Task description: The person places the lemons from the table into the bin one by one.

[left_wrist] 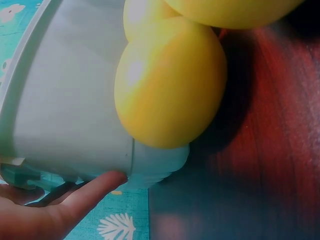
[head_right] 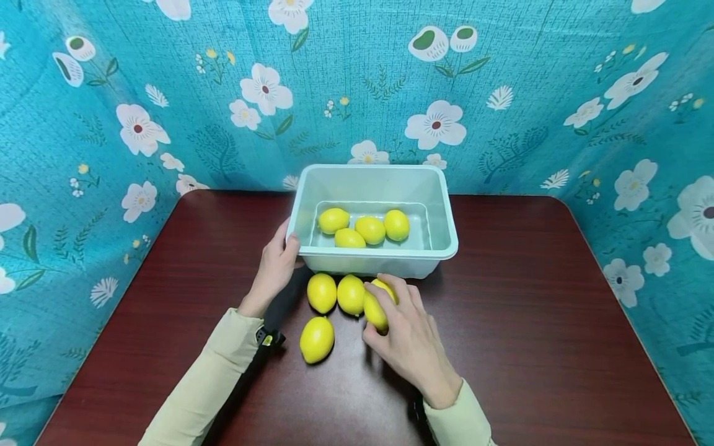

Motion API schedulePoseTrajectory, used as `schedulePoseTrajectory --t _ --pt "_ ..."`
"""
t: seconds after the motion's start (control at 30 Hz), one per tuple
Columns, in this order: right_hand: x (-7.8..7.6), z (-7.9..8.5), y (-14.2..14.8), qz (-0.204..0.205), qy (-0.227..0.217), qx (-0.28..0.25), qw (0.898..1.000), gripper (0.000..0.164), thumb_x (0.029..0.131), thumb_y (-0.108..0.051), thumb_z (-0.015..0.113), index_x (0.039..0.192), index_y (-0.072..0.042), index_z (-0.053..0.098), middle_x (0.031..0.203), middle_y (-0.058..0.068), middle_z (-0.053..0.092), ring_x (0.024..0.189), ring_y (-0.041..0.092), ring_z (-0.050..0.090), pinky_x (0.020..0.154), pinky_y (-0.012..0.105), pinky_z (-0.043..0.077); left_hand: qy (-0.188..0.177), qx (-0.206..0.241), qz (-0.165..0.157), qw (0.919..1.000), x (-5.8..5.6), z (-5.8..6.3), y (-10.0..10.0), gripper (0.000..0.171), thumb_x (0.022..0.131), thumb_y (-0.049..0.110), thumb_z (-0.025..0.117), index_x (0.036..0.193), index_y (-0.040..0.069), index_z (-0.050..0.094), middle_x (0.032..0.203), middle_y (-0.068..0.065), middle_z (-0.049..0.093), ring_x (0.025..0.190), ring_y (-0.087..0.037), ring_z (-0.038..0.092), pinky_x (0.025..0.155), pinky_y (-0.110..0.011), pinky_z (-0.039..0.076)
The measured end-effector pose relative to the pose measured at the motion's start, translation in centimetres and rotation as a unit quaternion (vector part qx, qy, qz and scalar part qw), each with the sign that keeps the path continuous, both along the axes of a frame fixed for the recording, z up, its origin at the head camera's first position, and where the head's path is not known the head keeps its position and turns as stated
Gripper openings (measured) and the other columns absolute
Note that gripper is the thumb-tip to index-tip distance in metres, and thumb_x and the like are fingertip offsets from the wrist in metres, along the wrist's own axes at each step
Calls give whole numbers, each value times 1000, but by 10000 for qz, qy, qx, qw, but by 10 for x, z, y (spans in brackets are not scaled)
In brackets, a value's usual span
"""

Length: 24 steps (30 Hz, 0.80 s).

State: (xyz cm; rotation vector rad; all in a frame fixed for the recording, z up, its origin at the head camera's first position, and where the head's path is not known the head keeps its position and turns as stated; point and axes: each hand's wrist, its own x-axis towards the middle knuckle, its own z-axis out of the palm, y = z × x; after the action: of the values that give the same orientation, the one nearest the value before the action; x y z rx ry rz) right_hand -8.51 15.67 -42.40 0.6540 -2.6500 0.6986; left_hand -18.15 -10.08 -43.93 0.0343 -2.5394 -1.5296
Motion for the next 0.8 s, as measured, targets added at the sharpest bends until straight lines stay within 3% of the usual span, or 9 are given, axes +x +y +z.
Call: schedulePoseTrajectory --t 0.53,0.8 --pt "-12 16 9 -91 731 -446 9963 54 71 -22 69 124 -17 63 133 8 53 96 23 50 54 33 46 148 -3 -10 9999 0 -1 0 54 96 30 37 150 24 35 140 -9 51 78 -23 58 66 -30 50" --pt "-17 26 15 -199 803 -498 9953 54 71 -16 72 124 -14 62 135 9 52 109 27 50 56 37 52 68 52 -10 10000 -1 -1 0 54 97 31 37 150 25 35 140 -10 51 74 -23 57 65 -30 50"
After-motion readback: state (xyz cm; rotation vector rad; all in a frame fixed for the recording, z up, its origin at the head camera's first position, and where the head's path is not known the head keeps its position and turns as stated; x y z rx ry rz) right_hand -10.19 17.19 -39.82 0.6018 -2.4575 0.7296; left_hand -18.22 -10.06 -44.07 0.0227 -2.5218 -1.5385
